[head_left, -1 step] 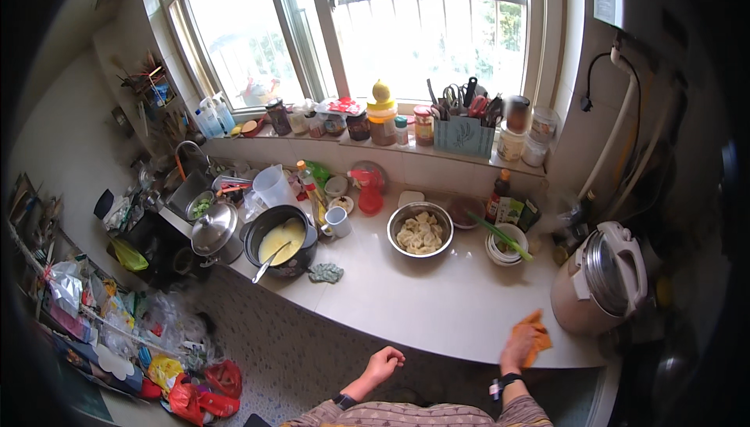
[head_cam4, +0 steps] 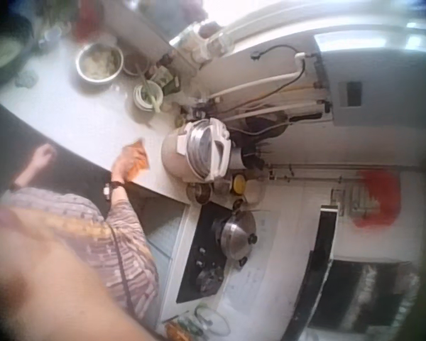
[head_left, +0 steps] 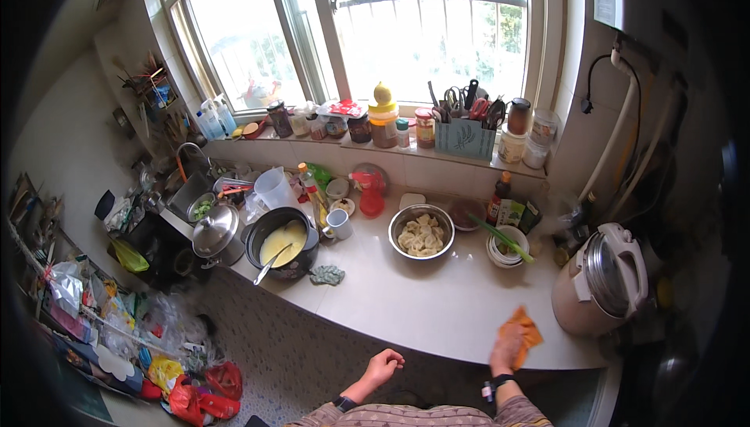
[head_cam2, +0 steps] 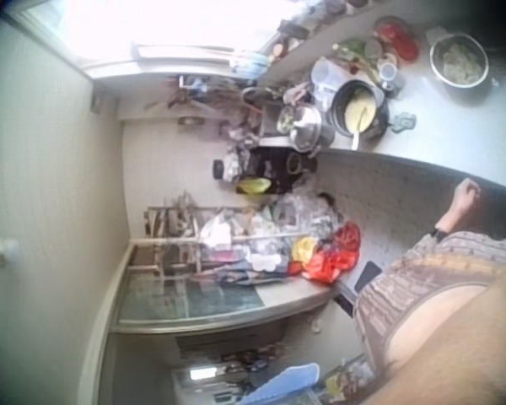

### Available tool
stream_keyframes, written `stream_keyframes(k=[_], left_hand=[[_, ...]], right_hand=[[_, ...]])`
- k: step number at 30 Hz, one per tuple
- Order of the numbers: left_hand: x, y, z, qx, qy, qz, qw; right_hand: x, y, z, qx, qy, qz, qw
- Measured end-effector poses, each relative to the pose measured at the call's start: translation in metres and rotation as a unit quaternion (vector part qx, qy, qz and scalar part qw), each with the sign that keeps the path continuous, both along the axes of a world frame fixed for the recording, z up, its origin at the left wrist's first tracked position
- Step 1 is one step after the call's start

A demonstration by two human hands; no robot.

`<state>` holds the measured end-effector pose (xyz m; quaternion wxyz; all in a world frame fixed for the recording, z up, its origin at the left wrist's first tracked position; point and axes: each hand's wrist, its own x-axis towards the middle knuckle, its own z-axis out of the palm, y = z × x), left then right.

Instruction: The person scrubs a pan in the sink using a brush and running water, then rinses it and places it on the counter. They spray cleaner on the wall and wipe the wall and stovetop with a cloth. The person also wipes the countertop and moves a pressure cooker.

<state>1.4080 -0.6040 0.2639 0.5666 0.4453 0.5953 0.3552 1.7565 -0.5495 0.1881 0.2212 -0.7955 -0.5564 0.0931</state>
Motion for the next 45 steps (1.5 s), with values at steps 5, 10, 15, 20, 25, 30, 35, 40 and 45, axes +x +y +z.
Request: stream_keyframes(k=[5,10,15,20,25,30,35,40,45], left_hand=[[-0.014,0.000,-0.009,-0.001,-0.016,0.014,1.000],[-0.020,0.006,-0.011,-0.066,-0.116,0.057,0.989],[-0.020,0.019,-0.006,-0.041,-0.192,0.039,0.980],[0.024,0.059,0.021,-0.118,-0.315,-0.023,0.942],[0.076,0.084,0.064,-0.010,-0.505,-0.064,0.861],[0.088,0.078,0.086,-0.060,-0.514,-0.119,0.847],[0.120,0.054,0.071,0.115,-0.083,-0.290,0.946],[0.132,0.027,0.044,0.214,-0.107,-0.350,0.906],[0.151,-0.003,0.047,0.086,-0.196,-0.393,0.894]], right_hand=[[-0.131,0.021,0.001,0.101,-0.028,0.269,0.958],[-0.191,0.041,0.042,-0.027,0.372,0.232,0.898],[-0.168,0.068,0.115,-0.024,0.880,0.183,0.438],[-0.132,0.045,0.165,-0.043,0.952,0.123,0.277],[-0.119,0.004,0.167,-0.014,0.942,0.050,0.331],[-0.097,-0.018,0.148,0.032,0.924,-0.041,0.378],[-0.102,-0.023,0.125,-0.010,0.783,-0.142,0.605],[-0.091,-0.061,0.117,0.110,0.738,-0.198,0.635],[-0.063,-0.115,0.138,0.214,0.756,-0.227,0.576]])
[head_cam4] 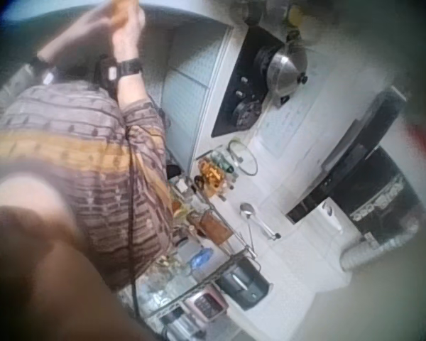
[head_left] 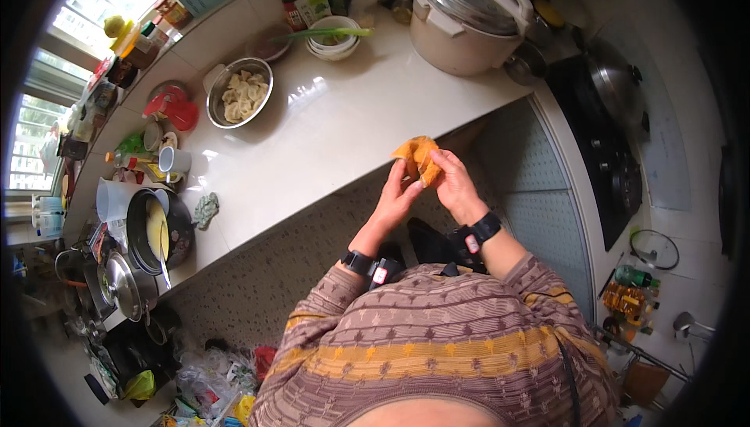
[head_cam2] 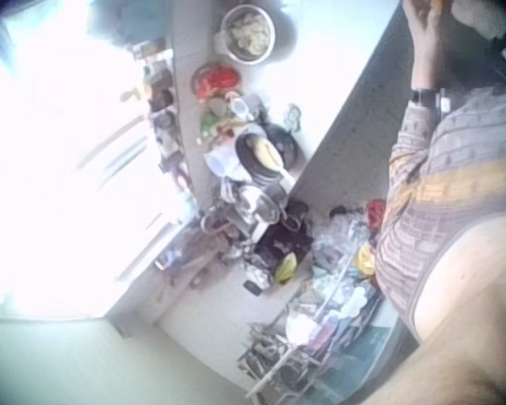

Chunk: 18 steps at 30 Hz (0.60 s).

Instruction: The person scrubs a pan in the sink using a brush and running water, then rinses it and places it on the counter. They spray cleaner on the wall and wipe the wall and stovetop with a cloth. The person also wipes the countertop and moves a pressure cooker.

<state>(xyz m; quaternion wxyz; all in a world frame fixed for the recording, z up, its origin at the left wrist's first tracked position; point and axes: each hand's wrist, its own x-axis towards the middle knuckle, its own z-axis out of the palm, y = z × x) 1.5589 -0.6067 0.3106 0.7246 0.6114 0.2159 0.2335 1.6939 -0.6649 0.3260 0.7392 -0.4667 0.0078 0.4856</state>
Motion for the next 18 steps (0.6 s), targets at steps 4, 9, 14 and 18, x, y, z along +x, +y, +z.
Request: stream_keyframes(k=[4,9,14,18], left_hand=[[0.022,-0.028,0.029,0.107,-0.049,0.041,0.992],[0.049,-0.038,0.049,-0.065,-0.059,0.144,0.986],[0.042,-0.023,0.004,-0.225,-0.061,0.249,0.940],[-0.075,0.046,-0.058,-0.009,0.154,0.485,0.861]], right_hand=[[-0.009,-0.033,0.031,0.068,0.184,0.092,0.976],[-0.004,-0.048,0.060,0.123,0.079,0.136,0.980],[0.027,-0.071,0.054,0.042,-0.182,0.327,0.926],[0.082,-0.125,0.031,-0.049,-0.237,0.353,0.904]])
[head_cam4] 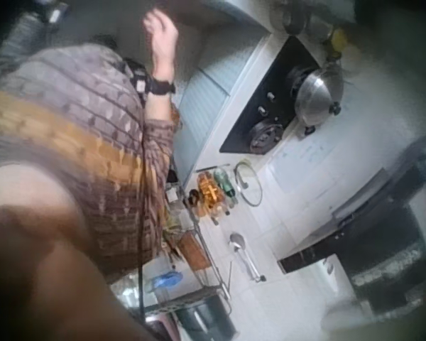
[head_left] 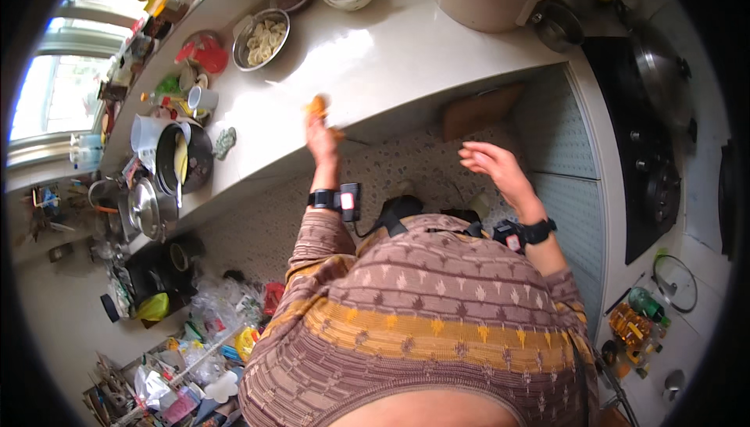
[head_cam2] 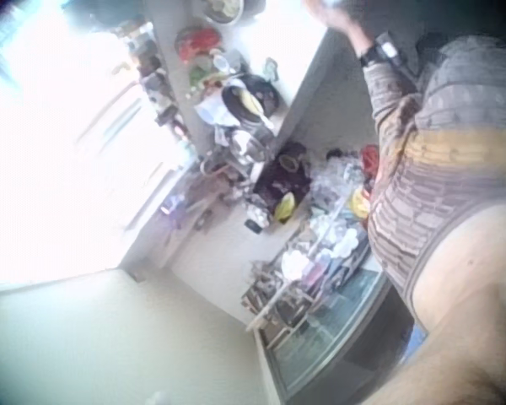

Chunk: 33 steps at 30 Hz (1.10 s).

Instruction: The person scrubs a pan in the sink using a brush and running water, then rinses it and places it on the counter. They spray cleaner on the wall and wipe the wall and stovetop with a cloth. The person also wipes the countertop and moves a pressure cooker.

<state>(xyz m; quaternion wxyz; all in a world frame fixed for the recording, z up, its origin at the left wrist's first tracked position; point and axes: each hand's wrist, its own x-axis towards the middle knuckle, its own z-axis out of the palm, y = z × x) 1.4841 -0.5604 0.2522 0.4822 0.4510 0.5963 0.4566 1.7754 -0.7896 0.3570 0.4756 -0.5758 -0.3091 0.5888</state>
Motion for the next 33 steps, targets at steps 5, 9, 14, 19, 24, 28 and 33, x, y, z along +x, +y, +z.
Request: stream_keyframes(k=[5,9,14,19,24,28,33], left_hand=[[-0.027,0.036,-0.071,0.032,0.579,0.025,0.815],[0.126,0.008,-0.080,0.187,0.585,-0.128,0.779],[0.326,-0.038,-0.058,0.258,0.497,-0.322,0.763],[0.442,-0.040,-0.067,0.306,0.530,-0.381,0.693],[0.437,-0.029,-0.076,0.431,0.357,-0.419,0.715],[0.430,-0.061,-0.059,0.322,0.277,-0.428,0.798],[0.440,-0.184,0.006,-0.082,-0.060,-0.532,0.840]], right_hand=[[0.046,-0.092,-0.020,-0.085,0.021,-0.190,0.978],[0.059,-0.151,-0.012,-0.074,0.057,-0.297,0.950],[0.062,-0.196,0.003,-0.066,0.045,-0.372,0.925],[0.059,-0.259,0.012,-0.046,0.035,-0.466,0.883],[0.058,-0.309,0.006,-0.052,0.059,-0.546,0.834],[0.077,-0.322,0.000,-0.036,0.079,-0.560,0.824],[0.125,-0.299,0.003,0.017,0.003,-0.500,0.866]])
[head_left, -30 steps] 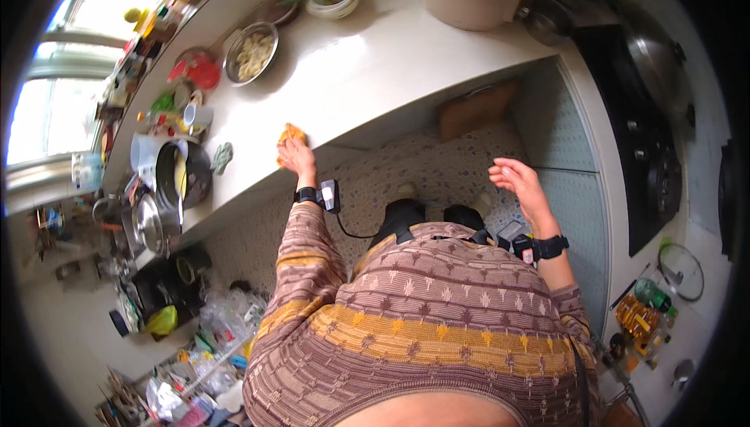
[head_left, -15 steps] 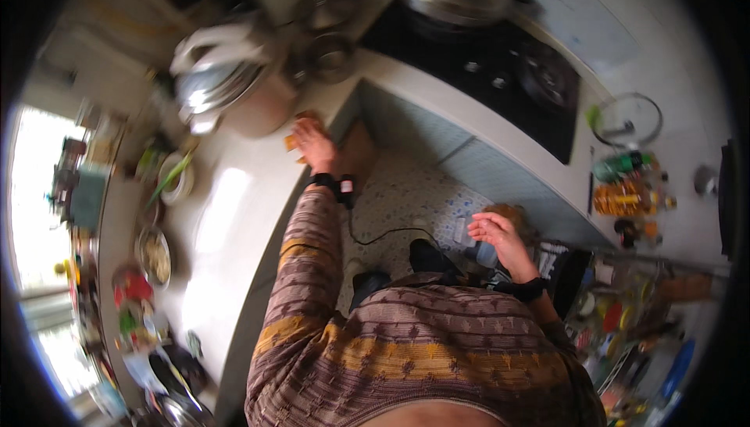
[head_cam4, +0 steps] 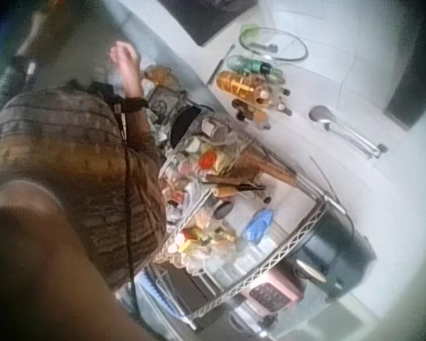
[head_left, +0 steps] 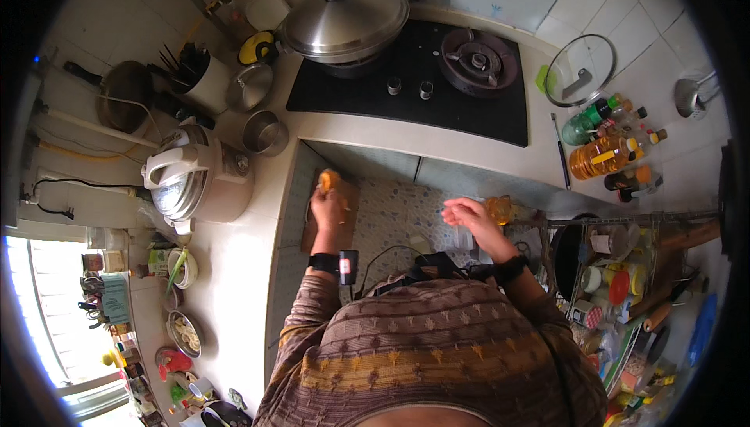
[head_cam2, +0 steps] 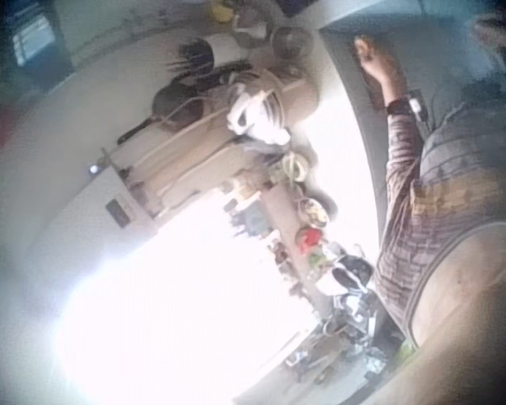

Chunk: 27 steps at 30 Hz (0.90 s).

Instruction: The person scrubs a pan in the sink using a brush and running water, then rinses it and places it on the counter. They spray cleaner on the wall and wipe the wall and stovetop with a cloth. The person also wipes the countertop and moves a pressure cooker.

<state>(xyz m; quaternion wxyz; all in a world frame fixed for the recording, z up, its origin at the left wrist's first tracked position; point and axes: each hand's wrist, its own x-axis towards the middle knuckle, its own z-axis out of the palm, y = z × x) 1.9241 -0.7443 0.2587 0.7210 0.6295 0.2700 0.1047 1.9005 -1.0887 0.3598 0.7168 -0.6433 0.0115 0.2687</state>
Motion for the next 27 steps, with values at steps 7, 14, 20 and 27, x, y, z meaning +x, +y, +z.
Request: stream_keyframes(k=[7,14,20,27], left_hand=[[0.036,-0.112,0.105,-0.243,-0.013,-0.268,0.932],[0.047,-0.131,0.126,-0.224,-0.042,-0.318,0.920],[0.068,-0.105,0.119,-0.202,-0.069,-0.391,0.895],[0.101,-0.058,0.056,-0.207,-0.058,-0.256,0.943]], right_hand=[[0.054,0.066,0.020,-0.086,-0.408,0.051,0.908],[0.098,0.088,0.006,-0.058,-0.302,-0.015,0.952],[0.129,0.096,-0.003,-0.136,-0.303,-0.044,0.942],[0.172,0.069,0.053,-0.217,-0.212,-0.059,0.951]])
